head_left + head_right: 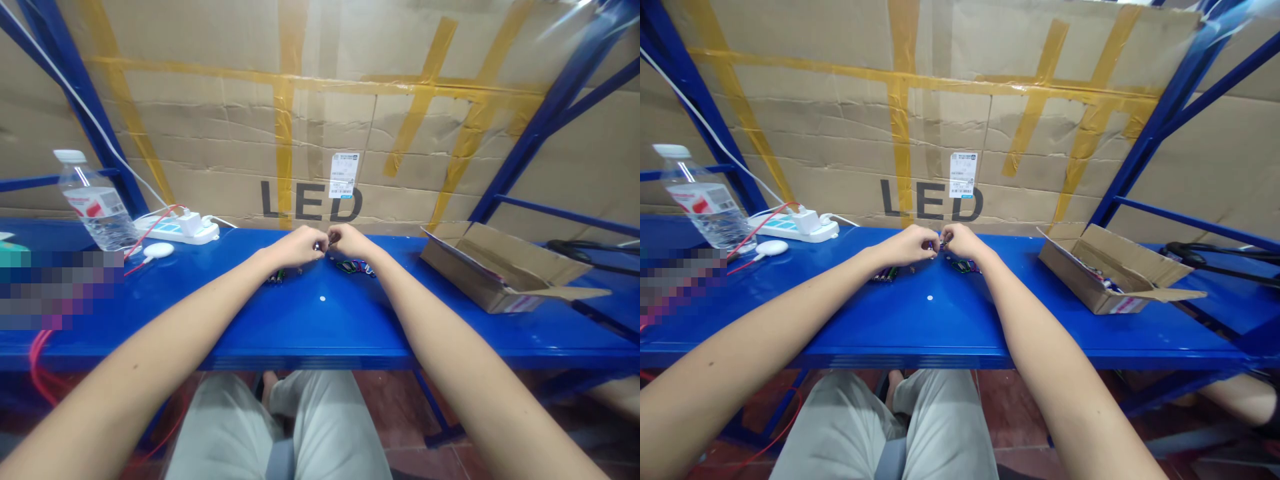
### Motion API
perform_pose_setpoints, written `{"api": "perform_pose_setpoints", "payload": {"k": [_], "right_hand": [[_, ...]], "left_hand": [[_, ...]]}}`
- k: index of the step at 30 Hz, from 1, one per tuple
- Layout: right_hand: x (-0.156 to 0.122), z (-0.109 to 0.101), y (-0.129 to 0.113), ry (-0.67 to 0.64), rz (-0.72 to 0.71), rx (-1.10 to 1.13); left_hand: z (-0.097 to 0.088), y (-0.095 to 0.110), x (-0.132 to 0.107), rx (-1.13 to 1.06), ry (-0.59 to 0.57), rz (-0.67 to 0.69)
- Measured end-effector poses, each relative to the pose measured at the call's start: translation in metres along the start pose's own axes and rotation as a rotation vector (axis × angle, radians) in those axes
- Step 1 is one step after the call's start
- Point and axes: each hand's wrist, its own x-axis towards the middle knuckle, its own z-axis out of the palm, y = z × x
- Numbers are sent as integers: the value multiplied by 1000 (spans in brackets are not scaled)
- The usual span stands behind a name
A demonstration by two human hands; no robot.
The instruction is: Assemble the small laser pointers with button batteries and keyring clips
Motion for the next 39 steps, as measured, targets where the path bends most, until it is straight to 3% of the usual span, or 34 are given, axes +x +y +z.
{"api": "perform_pose_setpoints", "payload": {"k": [3,5,10,19,24,29,32,34,37,39], "right_hand": [[0,-1,-2,-16,-4,30],[0,-1,-3,-27,-18,47],[2,0,-4,-33,-44,61],[0,0,-8,-39,-54,91],[-1,2,-11,-46,-4,226],[-1,7,-20,-32,72,384],[-3,6,-29,114,145,240],[-7,6,-38,138,122,64],[-15,12,-56,-98,-7,-72],[-20,22,-68,-181,-70,-155]], "left_hand": [[-1,-5,2,59,202,45],[0,-8,3,94,247,81],[7,-9,5,114,237,153],[5,-14,4,125,239,76],[2,-12,5,85,241,-28],[-4,-13,6,-144,337,-223],[-7,-22,8,-298,480,-297],[-9,-31,10,-419,571,-323],[-10,-42,11,-602,643,-388],[-10,-44,10,-700,646,-411]]}}
